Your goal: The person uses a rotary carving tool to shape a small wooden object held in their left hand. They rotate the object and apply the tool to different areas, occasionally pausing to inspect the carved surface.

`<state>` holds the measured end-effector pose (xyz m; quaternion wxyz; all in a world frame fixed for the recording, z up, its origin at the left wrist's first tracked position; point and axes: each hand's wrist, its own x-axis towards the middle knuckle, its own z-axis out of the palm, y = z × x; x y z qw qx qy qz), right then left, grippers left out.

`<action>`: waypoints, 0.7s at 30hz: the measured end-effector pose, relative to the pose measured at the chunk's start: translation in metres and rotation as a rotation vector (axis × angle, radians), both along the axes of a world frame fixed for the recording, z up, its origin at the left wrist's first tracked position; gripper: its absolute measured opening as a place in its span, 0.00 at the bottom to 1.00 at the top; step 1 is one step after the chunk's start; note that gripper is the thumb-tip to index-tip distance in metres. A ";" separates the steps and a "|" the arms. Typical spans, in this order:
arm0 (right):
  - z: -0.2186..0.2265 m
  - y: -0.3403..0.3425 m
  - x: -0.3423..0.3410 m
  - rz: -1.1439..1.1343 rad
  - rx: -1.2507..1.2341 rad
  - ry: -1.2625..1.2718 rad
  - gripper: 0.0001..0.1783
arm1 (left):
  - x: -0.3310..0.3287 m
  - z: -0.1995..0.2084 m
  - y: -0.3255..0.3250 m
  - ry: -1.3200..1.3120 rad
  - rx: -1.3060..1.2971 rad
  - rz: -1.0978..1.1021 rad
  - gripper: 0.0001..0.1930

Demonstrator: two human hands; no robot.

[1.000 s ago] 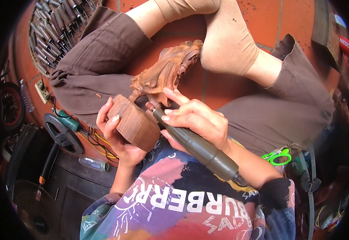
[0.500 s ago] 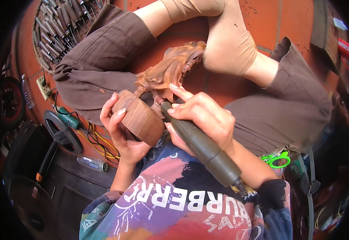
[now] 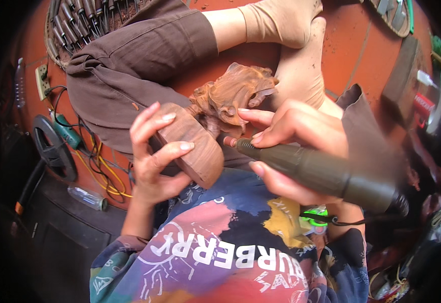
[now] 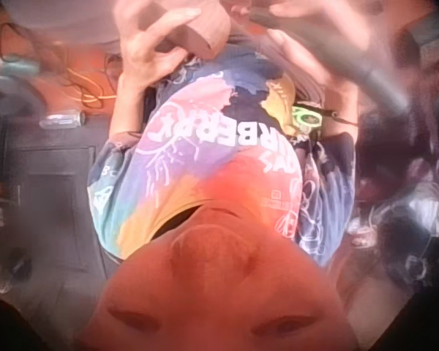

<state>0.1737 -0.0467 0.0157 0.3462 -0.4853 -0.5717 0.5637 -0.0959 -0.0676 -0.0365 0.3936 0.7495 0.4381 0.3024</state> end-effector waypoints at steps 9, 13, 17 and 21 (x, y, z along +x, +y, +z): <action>-0.014 0.031 -0.005 -0.196 -0.156 0.341 0.18 | -0.034 -0.017 0.115 -0.005 -0.019 -0.317 0.31; -0.022 0.036 -0.007 -0.108 -0.029 0.155 0.19 | -0.027 -0.025 0.108 -0.036 -0.009 -0.246 0.34; -0.021 0.033 -0.013 -0.161 -0.026 0.095 0.16 | -0.022 -0.033 0.105 0.036 0.061 -0.194 0.35; -0.028 0.041 -0.020 -0.107 -0.091 0.166 0.14 | -0.023 -0.031 0.108 0.035 0.065 -0.205 0.35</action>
